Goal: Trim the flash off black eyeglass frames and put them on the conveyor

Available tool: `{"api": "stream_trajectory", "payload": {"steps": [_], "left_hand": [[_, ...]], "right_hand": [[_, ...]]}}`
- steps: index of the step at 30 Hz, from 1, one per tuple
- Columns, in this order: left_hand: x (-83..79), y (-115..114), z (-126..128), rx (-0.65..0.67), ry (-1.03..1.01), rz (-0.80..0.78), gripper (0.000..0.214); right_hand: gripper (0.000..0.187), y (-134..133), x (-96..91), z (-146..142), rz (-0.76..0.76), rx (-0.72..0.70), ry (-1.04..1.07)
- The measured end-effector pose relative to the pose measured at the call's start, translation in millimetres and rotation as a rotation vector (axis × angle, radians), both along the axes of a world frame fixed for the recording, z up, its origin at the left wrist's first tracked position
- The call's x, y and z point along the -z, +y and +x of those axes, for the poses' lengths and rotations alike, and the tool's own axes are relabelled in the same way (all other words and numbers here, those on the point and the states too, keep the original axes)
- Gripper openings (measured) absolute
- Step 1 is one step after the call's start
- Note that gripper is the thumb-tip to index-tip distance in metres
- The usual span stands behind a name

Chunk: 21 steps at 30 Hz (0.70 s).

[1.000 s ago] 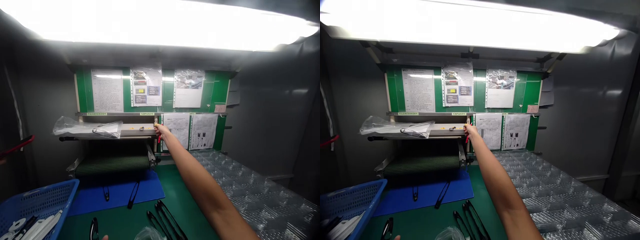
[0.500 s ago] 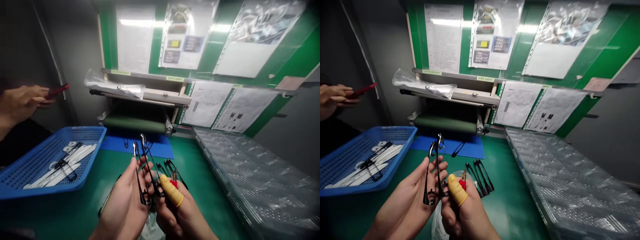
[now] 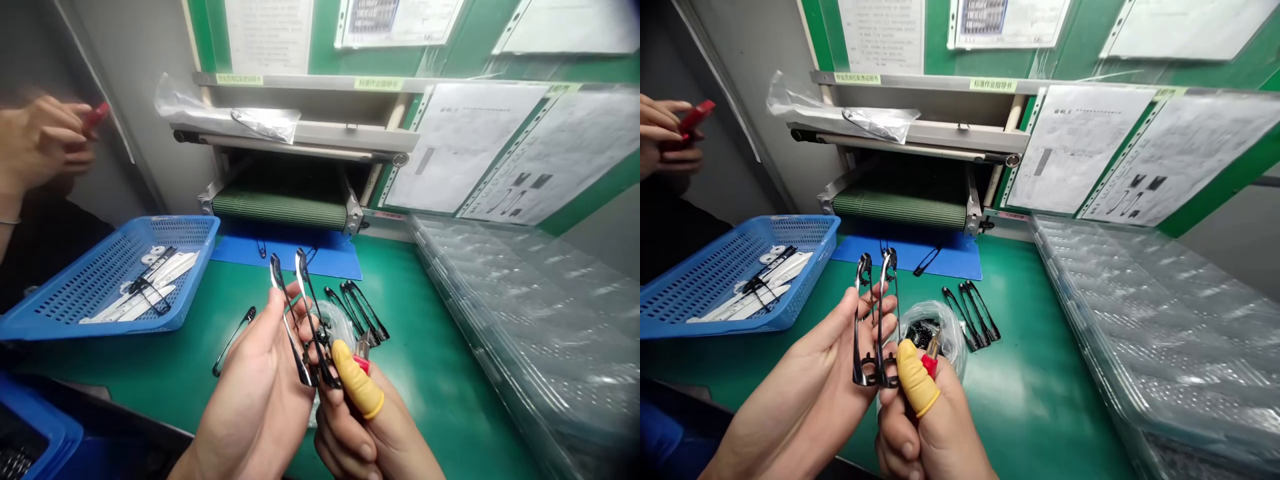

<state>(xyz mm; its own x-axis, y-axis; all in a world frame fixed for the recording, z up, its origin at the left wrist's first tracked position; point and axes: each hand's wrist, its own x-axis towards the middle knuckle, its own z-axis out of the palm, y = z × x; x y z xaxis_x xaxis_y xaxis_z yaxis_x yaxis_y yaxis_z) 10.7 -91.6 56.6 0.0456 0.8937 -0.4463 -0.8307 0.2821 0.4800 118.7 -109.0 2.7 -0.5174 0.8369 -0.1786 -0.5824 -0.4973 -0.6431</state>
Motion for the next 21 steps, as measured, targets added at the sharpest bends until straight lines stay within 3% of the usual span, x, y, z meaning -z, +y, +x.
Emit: {"api": "stream_trajectory", "payload": {"steps": [14, 21], "left_hand": [[5.8, 0.5, 7.0, 0.02, -0.011, -0.004, 0.029], [4.3, 5.3, 10.1, 0.029, -0.115, -0.124, 0.033]], "right_hand": [[0.039, -4.9, 3.2, 1.3, -0.019, 0.085, -0.021], [0.043, -5.0, 5.2, 3.6, -0.036, 0.081, -0.042]]}}
